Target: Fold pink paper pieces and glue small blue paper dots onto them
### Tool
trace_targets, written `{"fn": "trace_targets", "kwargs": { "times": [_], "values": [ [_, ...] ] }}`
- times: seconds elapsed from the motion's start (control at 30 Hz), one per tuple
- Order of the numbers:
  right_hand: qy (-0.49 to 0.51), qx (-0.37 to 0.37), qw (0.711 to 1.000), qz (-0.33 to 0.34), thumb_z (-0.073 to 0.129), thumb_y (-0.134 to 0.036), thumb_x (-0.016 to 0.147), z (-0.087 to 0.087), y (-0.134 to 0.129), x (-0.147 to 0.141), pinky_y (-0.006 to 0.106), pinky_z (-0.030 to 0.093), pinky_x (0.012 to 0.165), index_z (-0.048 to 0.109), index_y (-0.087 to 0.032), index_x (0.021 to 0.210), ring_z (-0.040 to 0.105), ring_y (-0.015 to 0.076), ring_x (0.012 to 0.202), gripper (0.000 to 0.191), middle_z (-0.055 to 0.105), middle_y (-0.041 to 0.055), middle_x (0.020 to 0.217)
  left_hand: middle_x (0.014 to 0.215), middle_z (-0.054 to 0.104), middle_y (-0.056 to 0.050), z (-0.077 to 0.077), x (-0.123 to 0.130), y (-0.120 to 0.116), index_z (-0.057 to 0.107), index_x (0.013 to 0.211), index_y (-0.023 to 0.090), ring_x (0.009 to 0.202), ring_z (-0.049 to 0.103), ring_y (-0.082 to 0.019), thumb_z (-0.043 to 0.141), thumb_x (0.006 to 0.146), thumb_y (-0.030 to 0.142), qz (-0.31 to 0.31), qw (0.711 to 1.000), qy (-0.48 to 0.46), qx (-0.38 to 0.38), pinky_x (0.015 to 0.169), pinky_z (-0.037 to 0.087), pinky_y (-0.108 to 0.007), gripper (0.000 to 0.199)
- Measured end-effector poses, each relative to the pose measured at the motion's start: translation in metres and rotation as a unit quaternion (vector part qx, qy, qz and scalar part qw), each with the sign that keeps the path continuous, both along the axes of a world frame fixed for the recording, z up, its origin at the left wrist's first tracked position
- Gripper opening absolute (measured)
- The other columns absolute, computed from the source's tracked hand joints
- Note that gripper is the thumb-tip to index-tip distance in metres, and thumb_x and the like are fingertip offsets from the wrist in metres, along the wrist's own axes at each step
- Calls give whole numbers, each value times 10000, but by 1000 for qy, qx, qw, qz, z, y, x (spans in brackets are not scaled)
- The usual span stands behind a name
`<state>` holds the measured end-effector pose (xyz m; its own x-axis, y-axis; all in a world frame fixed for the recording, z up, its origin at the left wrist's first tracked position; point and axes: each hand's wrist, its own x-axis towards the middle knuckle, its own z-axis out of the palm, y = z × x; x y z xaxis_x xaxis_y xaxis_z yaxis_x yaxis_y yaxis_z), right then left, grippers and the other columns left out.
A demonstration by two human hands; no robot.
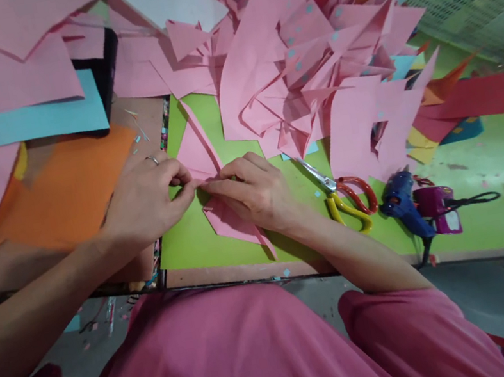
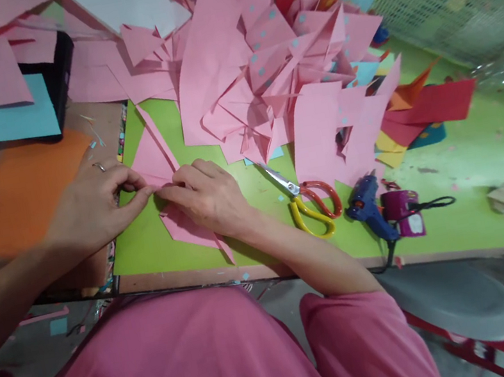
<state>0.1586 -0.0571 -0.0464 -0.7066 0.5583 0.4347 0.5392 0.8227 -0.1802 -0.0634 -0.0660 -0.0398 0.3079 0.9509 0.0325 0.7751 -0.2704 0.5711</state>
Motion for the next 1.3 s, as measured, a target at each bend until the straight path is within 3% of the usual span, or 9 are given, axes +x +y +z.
{"fn": "trace_targets", "kwargs": {
  "times": [0.13,0.33,0.43,0.6,0.77,0.93,1.1,1.17,1.3],
  "values": [
    [-9,-37,999,-10,548,-230,1031,1,0,1,322,438,716,749,-224,1106,530,166,800,215,681,47,904,875,705,-55,2,-6,3,665,936,199,887,637,-227,552,910,333,-47,999,-22,-9,867,504,-406,177],
    [-27,-47,998,-7,523,-246,1042,2,2,3,320,448,725,753,-224,1117,545,173,818,243,694,53,935,1055,712,-63,8,-19,4,657,1215,187,983,629,-229,502,942,278,-92,996,-9,-6,839,515,-373,328],
    [-12,-50,999,0,524,-229,1039,1,3,3,323,448,727,751,-217,1111,551,171,820,238,695,55,937,1135,705,-56,9,-21,2,701,1226,241,1057,619,-227,401,1001,240,-125,991,25,31,839,501,-356,375],
    [-7,-75,997,0,546,-225,1030,-1,3,2,332,455,736,746,-211,1112,565,172,835,216,712,56,962,1053,742,-43,4,-21,0,757,1180,300,937,626,-212,371,1043,284,-140,977,100,126,634,421,-322,409],
    [-15,-97,995,-6,538,-247,1024,4,5,2,353,460,746,748,-208,1096,573,184,840,225,706,65,951,1072,752,-27,1,-21,-1,766,1154,311,921,642,-211,391,1033,284,-138,978,100,120,617,421,-322,395],
    [-76,-67,995,7,490,-257,1010,12,-1,1,394,448,792,733,-168,1133,555,226,898,286,708,95,1028,1071,750,-74,4,-21,-1,733,1191,244,904,655,-247,325,1024,214,-197,953,171,151,795,500,-397,442],
    [-98,-66,993,-16,501,-304,1016,14,-7,3,416,437,813,717,-186,1187,537,245,937,300,684,106,1060,1338,696,-101,3,-23,-2,629,1313,162,1196,625,-251,299,1033,173,-259,931,166,197,1029,482,-405,432],
    [-62,-77,995,-24,518,-376,1015,18,-5,9,416,457,835,712,-195,1196,546,240,943,320,662,101,1061,1320,706,-119,3,-21,-5,626,1298,111,1195,631,-246,338,1024,139,-258,921,173,234,1029,486,-387,399],
    [39,-67,995,-57,531,-377,1011,33,-3,26,418,474,831,706,-209,1182,575,236,950,296,620,93,1031,1164,748,-145,8,-11,-15,642,1273,91,994,667,-279,343,1015,118,-241,914,220,239,834,518,-422,395]
  ]
}}
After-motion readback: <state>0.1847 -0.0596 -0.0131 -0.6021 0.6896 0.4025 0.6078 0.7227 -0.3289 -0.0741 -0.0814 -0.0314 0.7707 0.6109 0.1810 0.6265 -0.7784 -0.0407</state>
